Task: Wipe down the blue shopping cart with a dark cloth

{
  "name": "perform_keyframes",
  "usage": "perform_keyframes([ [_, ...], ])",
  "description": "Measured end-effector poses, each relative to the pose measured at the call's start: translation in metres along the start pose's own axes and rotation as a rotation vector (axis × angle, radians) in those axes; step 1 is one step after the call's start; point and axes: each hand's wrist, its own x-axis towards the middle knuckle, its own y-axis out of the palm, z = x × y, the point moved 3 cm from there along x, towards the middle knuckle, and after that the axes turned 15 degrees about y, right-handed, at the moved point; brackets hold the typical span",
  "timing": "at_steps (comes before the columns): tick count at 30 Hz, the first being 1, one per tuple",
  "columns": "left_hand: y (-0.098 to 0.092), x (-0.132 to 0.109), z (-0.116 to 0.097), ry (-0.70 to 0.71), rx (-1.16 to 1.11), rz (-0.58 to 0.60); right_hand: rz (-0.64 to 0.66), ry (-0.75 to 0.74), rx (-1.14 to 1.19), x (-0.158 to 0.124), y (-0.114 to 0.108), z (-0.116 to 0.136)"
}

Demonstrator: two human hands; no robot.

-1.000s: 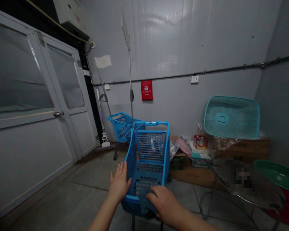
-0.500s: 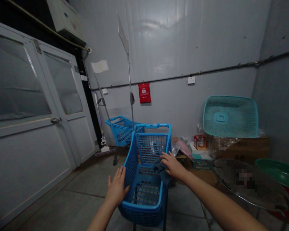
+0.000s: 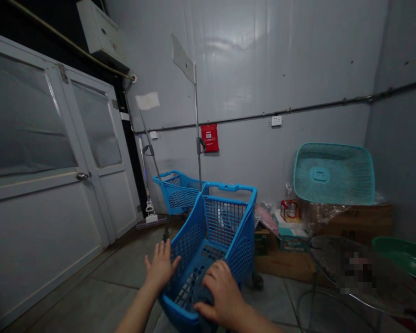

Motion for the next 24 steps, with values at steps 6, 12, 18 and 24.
perform_keyframes([
  [6,0.001,-0.012,-0.005,0.015,-0.022,-0.037,0.053,-0.042,-0.191,0.021,-0.013,-0.02],
  [12,0.002,-0.01,0.003,0.059,0.006,-0.008,-0.062,0.122,-0.508,0.084,-0.098,-0.119],
  [18,0.009,-0.005,0.009,0.09,-0.024,-0.027,-0.199,0.216,-0.541,0.114,-0.146,-0.176],
  [24,0.008,0.001,0.012,0.071,-0.088,-0.091,-0.166,0.132,-0.437,0.08,-0.112,-0.138],
])
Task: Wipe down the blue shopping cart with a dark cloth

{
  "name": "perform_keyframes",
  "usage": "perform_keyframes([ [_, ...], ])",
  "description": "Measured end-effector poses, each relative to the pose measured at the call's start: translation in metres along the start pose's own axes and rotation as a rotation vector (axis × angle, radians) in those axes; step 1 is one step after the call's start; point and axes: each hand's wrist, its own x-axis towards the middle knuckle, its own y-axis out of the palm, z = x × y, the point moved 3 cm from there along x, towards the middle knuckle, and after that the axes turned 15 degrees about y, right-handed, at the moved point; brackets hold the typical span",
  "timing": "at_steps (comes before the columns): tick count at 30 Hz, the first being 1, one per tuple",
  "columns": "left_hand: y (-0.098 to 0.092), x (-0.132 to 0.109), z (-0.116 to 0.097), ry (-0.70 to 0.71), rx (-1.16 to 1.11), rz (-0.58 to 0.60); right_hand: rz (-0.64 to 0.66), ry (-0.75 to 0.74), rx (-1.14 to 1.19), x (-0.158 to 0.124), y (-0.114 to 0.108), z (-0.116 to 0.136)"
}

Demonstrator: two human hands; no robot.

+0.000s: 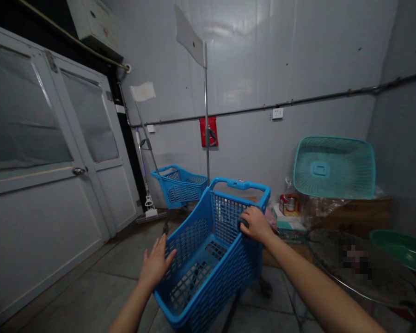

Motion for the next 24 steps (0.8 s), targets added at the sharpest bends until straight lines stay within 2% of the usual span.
perform_keyframes([
  [8,0.0,0.003,0.003,0.02,-0.043,0.014,0.052,0.042,0.271,-0.098,0.032,0.161],
  [10,0.0,0.003,0.008,0.036,-0.044,0.015,0.091,0.008,0.283,-0.109,0.036,0.185],
  [12,-0.001,0.002,0.015,0.057,-0.05,0.031,0.144,-0.086,0.25,-0.11,0.037,0.192],
  [14,-0.002,0.002,0.021,0.073,-0.057,0.052,0.191,-0.188,0.186,-0.1,0.035,0.177],
  [16,-0.003,0.002,0.025,0.078,-0.059,0.056,0.2,-0.222,0.099,-0.08,0.028,0.14],
  [19,-0.003,0.002,0.029,0.07,-0.06,0.038,0.136,-0.156,-0.044,-0.037,0.007,0.06],
  [21,-0.001,0.004,0.029,0.064,-0.072,0.026,0.045,-0.087,-0.112,-0.009,-0.01,0.009],
  [23,0.001,0.006,0.027,0.062,-0.092,0.016,-0.013,-0.013,-0.127,0.011,-0.02,-0.026],
  [24,0.002,0.008,0.026,0.059,-0.099,0.011,-0.036,0.021,-0.119,0.016,-0.021,-0.036],
])
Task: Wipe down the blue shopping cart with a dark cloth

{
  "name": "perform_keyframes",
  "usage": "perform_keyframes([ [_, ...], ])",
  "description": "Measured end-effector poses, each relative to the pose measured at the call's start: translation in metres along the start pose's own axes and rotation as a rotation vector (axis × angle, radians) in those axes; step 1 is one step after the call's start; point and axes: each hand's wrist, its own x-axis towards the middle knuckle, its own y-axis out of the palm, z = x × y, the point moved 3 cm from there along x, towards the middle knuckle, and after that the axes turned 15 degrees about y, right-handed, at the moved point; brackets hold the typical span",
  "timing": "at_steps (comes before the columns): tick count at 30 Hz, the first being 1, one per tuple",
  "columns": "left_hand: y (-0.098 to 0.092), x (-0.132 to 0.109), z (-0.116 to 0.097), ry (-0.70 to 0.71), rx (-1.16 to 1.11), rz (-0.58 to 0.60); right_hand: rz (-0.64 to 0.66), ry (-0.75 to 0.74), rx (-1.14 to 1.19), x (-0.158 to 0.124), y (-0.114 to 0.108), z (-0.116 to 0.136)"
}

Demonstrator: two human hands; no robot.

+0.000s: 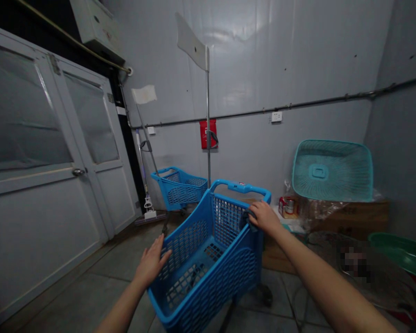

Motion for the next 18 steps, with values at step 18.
perform_keyframes([
  [18,-0.002,0.0,-0.004,-0.019,0.016,0.028,-0.279,-0.121,0.452,-0.004,-0.08,0.045],
])
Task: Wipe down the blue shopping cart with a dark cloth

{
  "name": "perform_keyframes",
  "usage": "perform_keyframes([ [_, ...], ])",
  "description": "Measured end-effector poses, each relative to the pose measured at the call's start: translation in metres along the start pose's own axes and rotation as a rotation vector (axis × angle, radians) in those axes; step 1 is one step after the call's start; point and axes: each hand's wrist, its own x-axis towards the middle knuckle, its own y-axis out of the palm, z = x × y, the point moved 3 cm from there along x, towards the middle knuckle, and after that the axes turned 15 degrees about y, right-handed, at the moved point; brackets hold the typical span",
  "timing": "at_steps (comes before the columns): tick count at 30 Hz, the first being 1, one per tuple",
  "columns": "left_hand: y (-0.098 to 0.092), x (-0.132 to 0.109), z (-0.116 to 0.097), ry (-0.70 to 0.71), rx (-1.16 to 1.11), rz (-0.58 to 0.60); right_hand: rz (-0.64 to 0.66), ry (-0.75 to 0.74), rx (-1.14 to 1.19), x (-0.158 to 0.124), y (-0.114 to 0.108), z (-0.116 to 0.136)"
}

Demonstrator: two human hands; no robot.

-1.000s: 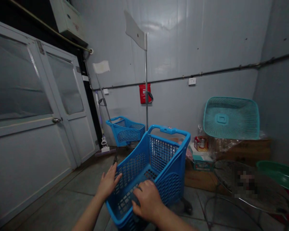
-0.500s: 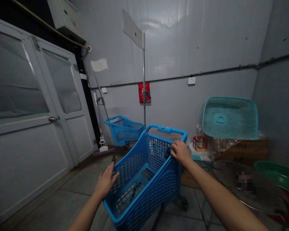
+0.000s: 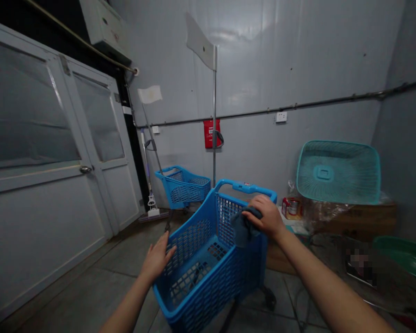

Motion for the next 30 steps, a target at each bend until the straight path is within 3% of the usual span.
perform_keyframes([
  [3,0.001,0.0,-0.004,-0.001,0.0,-0.013,0.108,0.021,-0.151,0.009,0.006,-0.011],
  [6,0.002,-0.001,-0.006,-0.009,0.0,-0.023,0.266,0.076,-0.293,-0.004,0.037,-0.029],
  [10,0.005,0.0,-0.008,-0.031,0.008,-0.05,0.309,0.16,-0.358,-0.028,0.072,-0.03],
  [19,0.008,0.001,-0.016,-0.029,0.065,-0.059,0.735,0.12,-0.345,-0.05,0.124,0.063],
  [24,0.008,0.002,-0.009,-0.034,0.079,-0.047,0.725,0.075,-0.168,-0.073,0.134,0.119],
  [30,0.009,0.004,-0.005,-0.021,0.066,-0.073,0.755,-0.021,-0.116,-0.1,0.155,0.175],
])
